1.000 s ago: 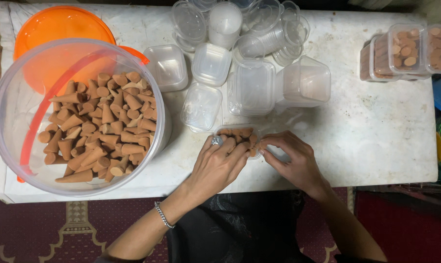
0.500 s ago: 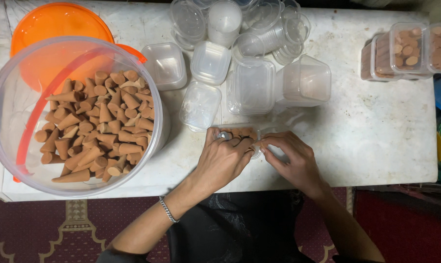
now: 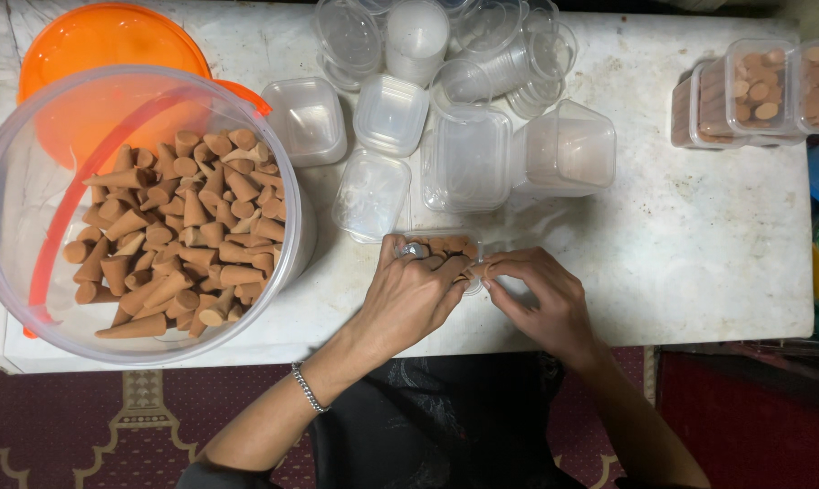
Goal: The person transfers small brown cone-shaped items from a large clear container into small clear plastic containers. They arrange the cones upright inside each small container, then place a lid on top and set the filled container aside. The process repeats with additional empty containers.
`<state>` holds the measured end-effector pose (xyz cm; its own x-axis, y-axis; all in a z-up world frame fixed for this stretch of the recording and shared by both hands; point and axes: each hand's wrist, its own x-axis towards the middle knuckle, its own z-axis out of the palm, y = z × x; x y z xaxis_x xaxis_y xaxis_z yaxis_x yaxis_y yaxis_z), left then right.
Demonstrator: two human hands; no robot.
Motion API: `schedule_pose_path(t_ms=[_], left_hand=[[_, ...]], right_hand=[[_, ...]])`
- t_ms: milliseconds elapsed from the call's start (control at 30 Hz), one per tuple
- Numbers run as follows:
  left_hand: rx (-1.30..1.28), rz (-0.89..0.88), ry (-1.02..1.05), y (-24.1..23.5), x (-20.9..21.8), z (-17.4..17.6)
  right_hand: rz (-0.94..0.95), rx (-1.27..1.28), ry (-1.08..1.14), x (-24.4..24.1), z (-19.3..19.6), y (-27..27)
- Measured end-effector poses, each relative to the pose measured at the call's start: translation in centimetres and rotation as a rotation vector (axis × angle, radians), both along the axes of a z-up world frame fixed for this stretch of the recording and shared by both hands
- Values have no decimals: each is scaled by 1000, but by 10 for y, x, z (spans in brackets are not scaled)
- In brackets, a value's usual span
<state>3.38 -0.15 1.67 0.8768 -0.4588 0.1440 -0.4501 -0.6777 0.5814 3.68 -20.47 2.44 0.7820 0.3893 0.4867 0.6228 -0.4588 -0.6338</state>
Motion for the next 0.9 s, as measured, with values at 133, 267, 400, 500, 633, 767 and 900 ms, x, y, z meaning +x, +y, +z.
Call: schedule_pose_path(t_ms=[133, 267, 400, 500, 633, 767, 900], left_hand=[[5, 6, -2, -1, 0, -5], [11, 8, -8, -1, 0, -4], [22, 11, 6, -1, 0, 0], [24, 11, 13, 0, 1, 2], [42, 10, 12, 2, 2, 4], [50, 9, 37, 4, 2, 3], [82, -3, 106, 8, 6, 11]], right_hand=[[37, -5, -2, 1, 2, 3], [53, -43, -28, 3, -1, 5], [70, -74, -52, 2, -6, 4], [63, -75, -26, 2, -4, 4], [55, -92, 2, -1, -2, 8], [36, -134, 6, -1, -5, 7], [11, -199, 109, 0, 2, 10]])
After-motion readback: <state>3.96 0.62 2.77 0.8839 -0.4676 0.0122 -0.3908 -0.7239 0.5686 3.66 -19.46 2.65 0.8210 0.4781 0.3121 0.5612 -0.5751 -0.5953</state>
